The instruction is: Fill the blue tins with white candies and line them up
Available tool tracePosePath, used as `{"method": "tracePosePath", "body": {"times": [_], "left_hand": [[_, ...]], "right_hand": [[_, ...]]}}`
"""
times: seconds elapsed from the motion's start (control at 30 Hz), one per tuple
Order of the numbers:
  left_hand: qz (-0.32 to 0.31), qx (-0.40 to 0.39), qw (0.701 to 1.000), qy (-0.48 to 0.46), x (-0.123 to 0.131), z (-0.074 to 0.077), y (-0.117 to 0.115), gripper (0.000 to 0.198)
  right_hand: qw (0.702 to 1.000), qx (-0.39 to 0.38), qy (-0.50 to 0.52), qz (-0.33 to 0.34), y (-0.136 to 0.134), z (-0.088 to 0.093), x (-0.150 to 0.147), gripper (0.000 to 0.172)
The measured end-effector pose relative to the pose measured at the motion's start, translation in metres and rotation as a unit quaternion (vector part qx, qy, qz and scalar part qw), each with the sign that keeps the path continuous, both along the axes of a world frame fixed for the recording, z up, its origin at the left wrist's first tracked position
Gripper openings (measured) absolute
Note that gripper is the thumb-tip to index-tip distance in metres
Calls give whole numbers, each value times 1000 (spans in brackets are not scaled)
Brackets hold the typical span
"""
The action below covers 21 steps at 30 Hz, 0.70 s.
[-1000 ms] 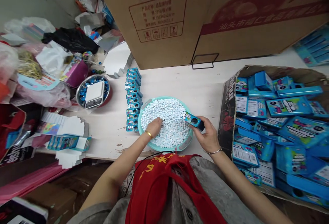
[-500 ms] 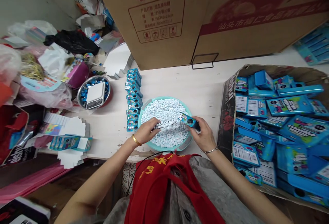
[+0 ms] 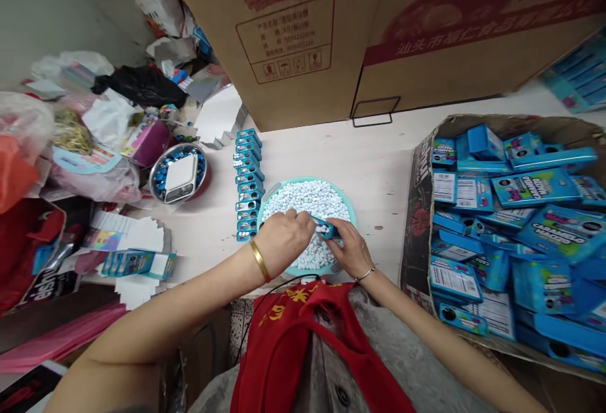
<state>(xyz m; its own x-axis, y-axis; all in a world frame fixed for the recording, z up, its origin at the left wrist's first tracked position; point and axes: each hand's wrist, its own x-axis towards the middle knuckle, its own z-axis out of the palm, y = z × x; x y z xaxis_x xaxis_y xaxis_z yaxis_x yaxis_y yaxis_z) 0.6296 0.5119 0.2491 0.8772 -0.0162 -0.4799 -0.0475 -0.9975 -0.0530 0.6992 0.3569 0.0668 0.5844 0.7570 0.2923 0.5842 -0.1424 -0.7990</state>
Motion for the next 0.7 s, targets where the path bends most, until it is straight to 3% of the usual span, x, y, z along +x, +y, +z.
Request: {"method": "tracePosePath", "body": {"times": [0.1,0.17,0.27,0.3,0.4,0.47,0.53,0.6,0.67,0.7], "left_hand": [[19,-26,999,-13,-9,7,9,15],[49,-87,993,-57,-19,2,20,18],[81,-210,964,-143,-37,-24,33,57],[85,-245,953,-156,-42,-37,35,59],[99,-313,934,-138,-59,-69,33,32],[129,-329,926,-130,-74,-78,31,27],[181,-325,915,-155,-96,-78,34,31],[237,-310,901,-189,-122,-75,42,35],[280,-289,890,-213,-151,-74,55,36],[296,-277,887,-222,-166,-77,62,36]], "right_hand": [[998,7,67,-16,-1,0,-4,33],[994,19,108,-18,-2,3,-8,35],[987,48,152,11,1,13,-22,37],[985,52,165,25,3,16,-27,36],[976,40,204,71,6,26,-37,42],[973,36,216,74,-2,30,-31,51],[980,32,195,17,-26,33,-9,46],[986,1,143,-90,-68,34,26,30],[974,-81,91,-191,-122,35,64,25],[965,-147,80,-201,-151,36,80,24]]}}
